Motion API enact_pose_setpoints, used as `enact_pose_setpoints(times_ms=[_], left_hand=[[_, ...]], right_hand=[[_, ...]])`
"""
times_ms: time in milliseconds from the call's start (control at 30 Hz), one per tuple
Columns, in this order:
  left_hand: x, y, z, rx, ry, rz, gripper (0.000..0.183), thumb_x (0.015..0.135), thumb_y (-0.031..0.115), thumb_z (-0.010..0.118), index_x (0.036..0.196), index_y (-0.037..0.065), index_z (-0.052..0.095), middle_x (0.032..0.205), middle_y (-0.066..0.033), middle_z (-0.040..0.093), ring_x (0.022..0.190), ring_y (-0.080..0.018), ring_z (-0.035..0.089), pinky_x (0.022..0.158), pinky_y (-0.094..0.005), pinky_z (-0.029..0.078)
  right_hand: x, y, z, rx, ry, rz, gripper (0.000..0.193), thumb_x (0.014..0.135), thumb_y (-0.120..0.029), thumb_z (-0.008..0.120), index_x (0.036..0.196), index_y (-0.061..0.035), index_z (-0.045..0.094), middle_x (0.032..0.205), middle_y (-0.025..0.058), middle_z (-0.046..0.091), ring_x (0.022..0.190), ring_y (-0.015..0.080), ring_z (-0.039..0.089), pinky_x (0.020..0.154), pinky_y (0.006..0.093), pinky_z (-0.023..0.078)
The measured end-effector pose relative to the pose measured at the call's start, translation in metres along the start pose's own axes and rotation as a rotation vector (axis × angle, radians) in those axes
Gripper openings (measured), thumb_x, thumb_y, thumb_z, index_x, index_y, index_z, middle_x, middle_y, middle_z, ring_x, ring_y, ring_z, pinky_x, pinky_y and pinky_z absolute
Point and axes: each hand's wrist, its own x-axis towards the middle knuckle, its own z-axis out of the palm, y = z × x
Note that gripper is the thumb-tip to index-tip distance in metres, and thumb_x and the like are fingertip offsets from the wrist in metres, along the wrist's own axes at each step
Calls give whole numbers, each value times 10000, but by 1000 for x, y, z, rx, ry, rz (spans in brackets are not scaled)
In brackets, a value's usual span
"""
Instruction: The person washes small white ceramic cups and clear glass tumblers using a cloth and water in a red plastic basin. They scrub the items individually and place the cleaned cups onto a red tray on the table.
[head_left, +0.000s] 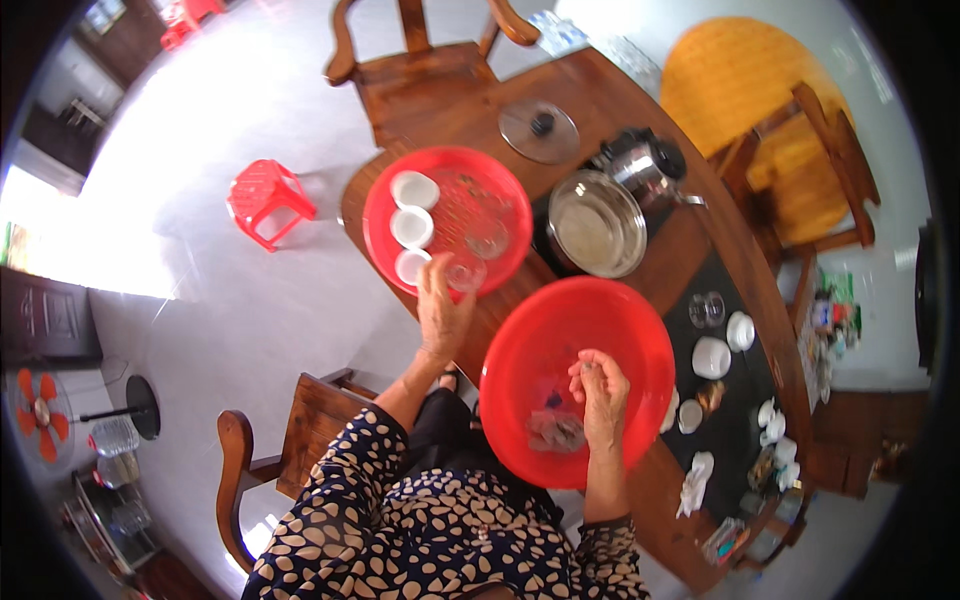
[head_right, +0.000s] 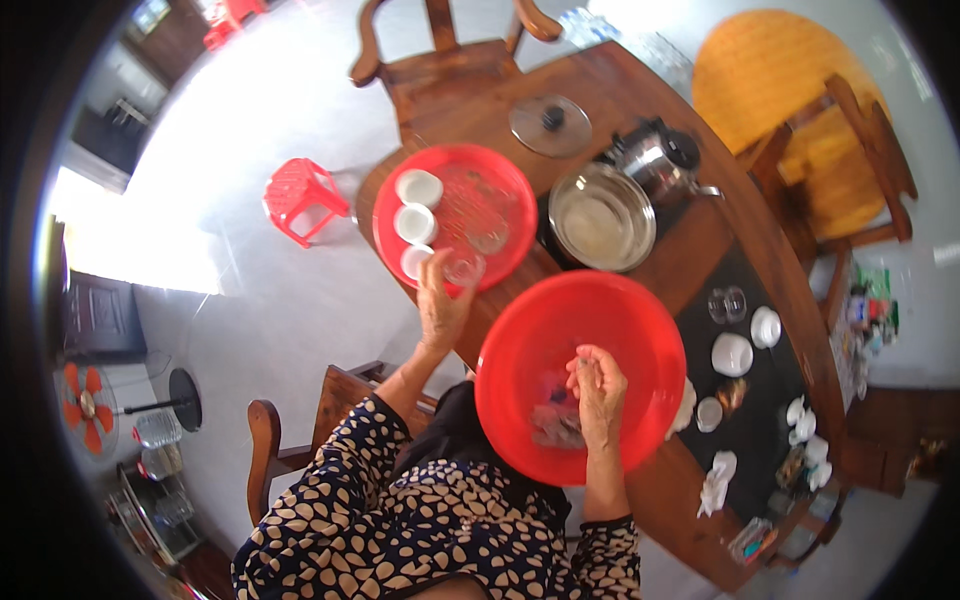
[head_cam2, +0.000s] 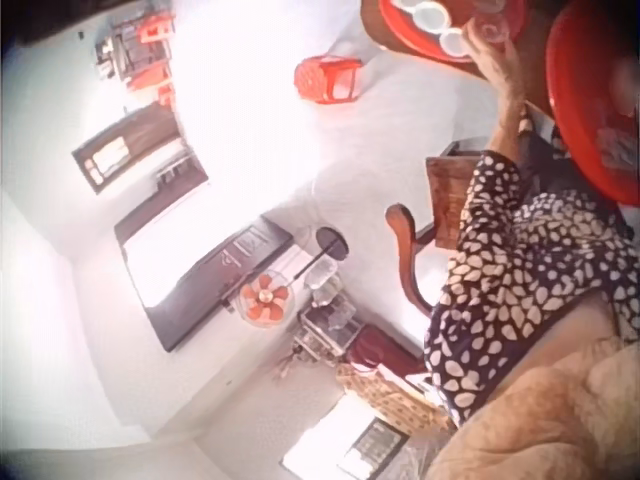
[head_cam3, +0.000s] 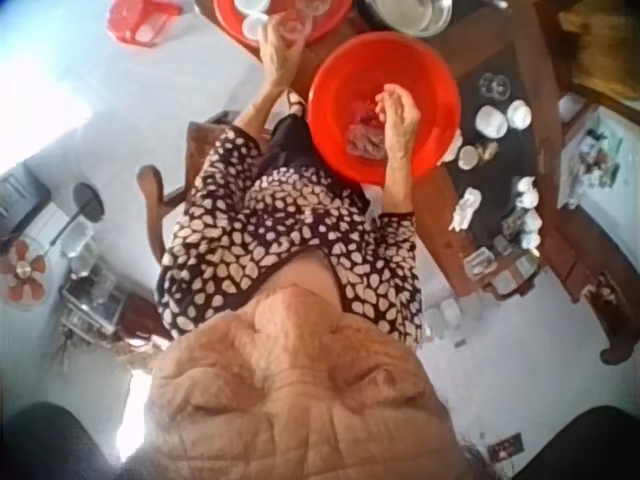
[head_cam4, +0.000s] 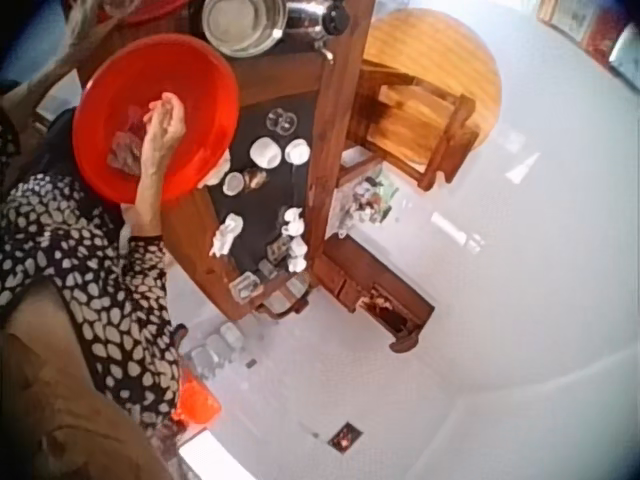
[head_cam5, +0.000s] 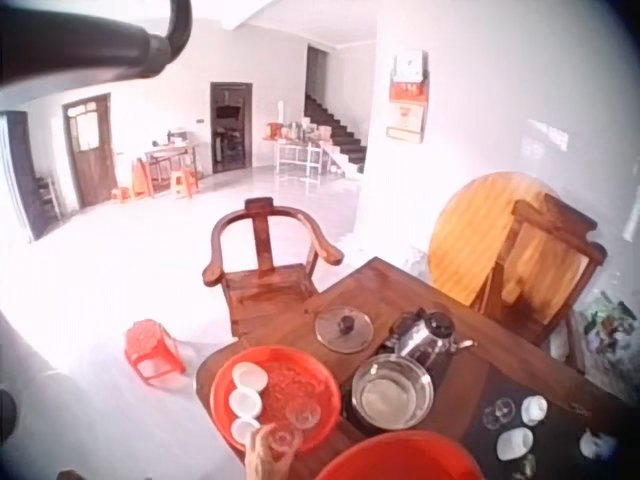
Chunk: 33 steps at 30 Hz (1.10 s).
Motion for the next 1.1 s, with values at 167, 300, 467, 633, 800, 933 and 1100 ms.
enact_pose_setpoints(times_ms=[167, 300, 467, 633, 800, 933, 1100], left_hand=[[-6, -7, -3, 43, -28, 33, 436, 719, 67, 701, 1105, 27, 503, 1136, -163, 486, 1056, -336, 488, 906, -398, 413], [-10, -1, -4, 109, -101, 24, 529, 675, 44, 709, 1158, 50, 491, 1248, -170, 410, 1175, -357, 394, 979, -430, 340], [-11, 22, -15, 188, -5, 130, 528, 653, 9, 687, 1144, 56, 499, 1213, -162, 423, 1148, -367, 392, 978, -462, 309], [-25, 75, -22, -4, -152, 283, 448, 660, -21, 660, 1080, 51, 524, 1111, -148, 480, 1073, -335, 447, 895, -410, 385], [-71, 104, -1, -303, -606, -58, 358, 727, 5, 640, 1066, 39, 529, 1004, -136, 516, 834, -242, 570, 671, -312, 468], [-94, 95, 19, -348, -921, -381, 360, 812, 48, 569, 1162, 20, 492, 988, -95, 579, 886, -161, 573, 701, -308, 502], [-107, 88, 32, -993, -1052, -995, 380, 884, 235, 533, 1212, 53, 470, 1069, -128, 585, 953, -237, 582, 783, -377, 501]], right_hand=[[-8, 17, -48, -27, 189, -5, 150, 888, -59, 501, 1015, 7, 544, 811, 52, 573, 616, 68, 495, 509, 177, 377], [-12, 41, -81, -181, 419, -79, 200, 833, -15, 566, 1031, 1, 540, 945, 77, 551, 726, 114, 523, 588, 230, 438], [-2, 44, -79, -847, 368, -353, 390, 758, -31, 623, 1131, -33, 510, 1124, 174, 463, 942, 308, 525, 753, 367, 470], [15, 26, -48, -1130, 153, -153, 592, 749, -66, 635, 1289, -99, 392, 1186, 171, 425, 1042, 352, 506, 776, 409, 486], [18, 55, -52, -973, 150, -194, 583, 732, -57, 624, 1273, -105, 414, 1116, 179, 465, 846, 322, 575, 715, 394, 502], [14, 71, -63, -591, 47, -257, 537, 724, -33, 619, 1230, -78, 445, 1074, 155, 518, 819, 264, 585, 714, 344, 500], [-10, 53, -40, -73, -143, -131, 566, 680, 42, 642, 1201, -47, 441, 1086, 100, 520, 920, 211, 566, 776, 305, 488]])
